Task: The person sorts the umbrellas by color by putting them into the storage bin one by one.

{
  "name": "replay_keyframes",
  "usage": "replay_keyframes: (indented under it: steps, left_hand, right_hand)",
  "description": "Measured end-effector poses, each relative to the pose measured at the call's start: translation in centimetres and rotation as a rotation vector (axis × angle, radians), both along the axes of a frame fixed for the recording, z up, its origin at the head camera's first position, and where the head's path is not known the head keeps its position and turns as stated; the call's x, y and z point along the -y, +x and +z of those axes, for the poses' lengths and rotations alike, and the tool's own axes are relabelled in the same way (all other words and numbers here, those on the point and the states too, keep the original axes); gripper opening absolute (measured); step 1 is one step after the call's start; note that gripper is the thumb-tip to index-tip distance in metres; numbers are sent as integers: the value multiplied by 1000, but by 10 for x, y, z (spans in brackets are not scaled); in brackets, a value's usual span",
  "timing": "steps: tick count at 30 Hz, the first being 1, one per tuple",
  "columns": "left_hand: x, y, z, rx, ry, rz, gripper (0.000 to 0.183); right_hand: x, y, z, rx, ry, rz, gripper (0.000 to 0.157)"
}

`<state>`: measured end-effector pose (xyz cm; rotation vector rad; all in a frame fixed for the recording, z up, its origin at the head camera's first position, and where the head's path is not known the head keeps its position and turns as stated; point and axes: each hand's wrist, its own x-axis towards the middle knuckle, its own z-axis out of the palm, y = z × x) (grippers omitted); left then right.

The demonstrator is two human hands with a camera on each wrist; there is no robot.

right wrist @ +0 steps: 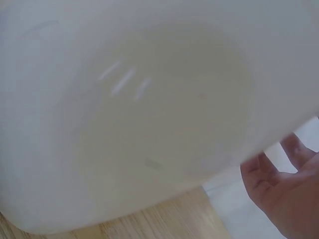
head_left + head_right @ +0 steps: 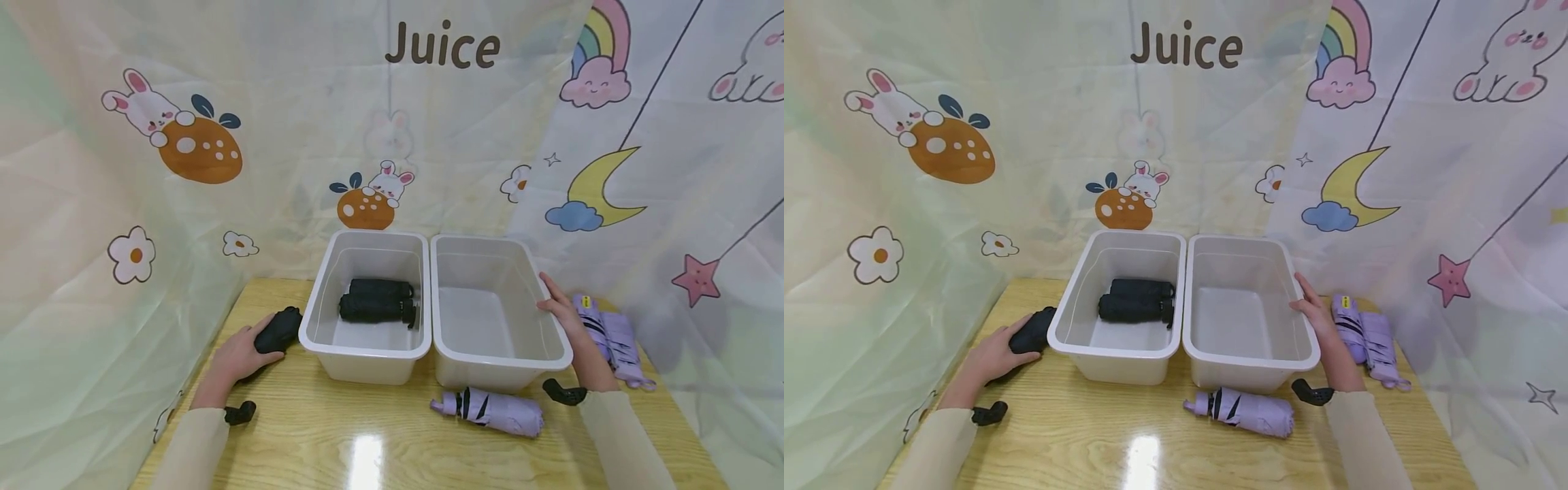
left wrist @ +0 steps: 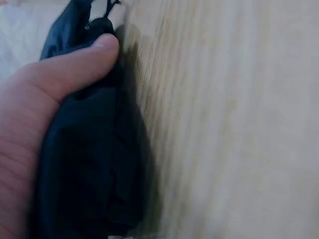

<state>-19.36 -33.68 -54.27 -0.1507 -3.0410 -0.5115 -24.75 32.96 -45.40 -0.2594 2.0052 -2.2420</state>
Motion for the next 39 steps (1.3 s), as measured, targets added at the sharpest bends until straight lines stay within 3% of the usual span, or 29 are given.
replay_keyframes:
  steps: [5, 8, 16, 21, 28, 34, 39]
  left_hand:
    - [-9, -25, -1, 6, 15, -15, 106]
    - [-12, -33, -1, 10, 20, -7, 107]
    - [-9, -41, 1, 18, 40, -16, 93]
    - [0, -43, 13, -3, 87, -31, 94]
    - [15, -56, 56, -71, 125, -109, 94]
    - [20, -67, 112, -102, 76, -164, 94]
    - [12, -76, 159, -123, 6, -187, 91]
  right_hand:
    - [-7, 5, 2, 16, -31, -6, 71]
    - [-7, 7, 2, 29, -59, 16, 70]
    - [-2, 5, 1, 41, -81, 8, 70]
    - [1, 1, -2, -1, -25, -3, 70]
    - [1, -2, -2, -23, 20, -22, 71]
    - [2, -3, 0, -8, -4, 9, 72]
    - [2, -3, 1, 14, -4, 9, 71]
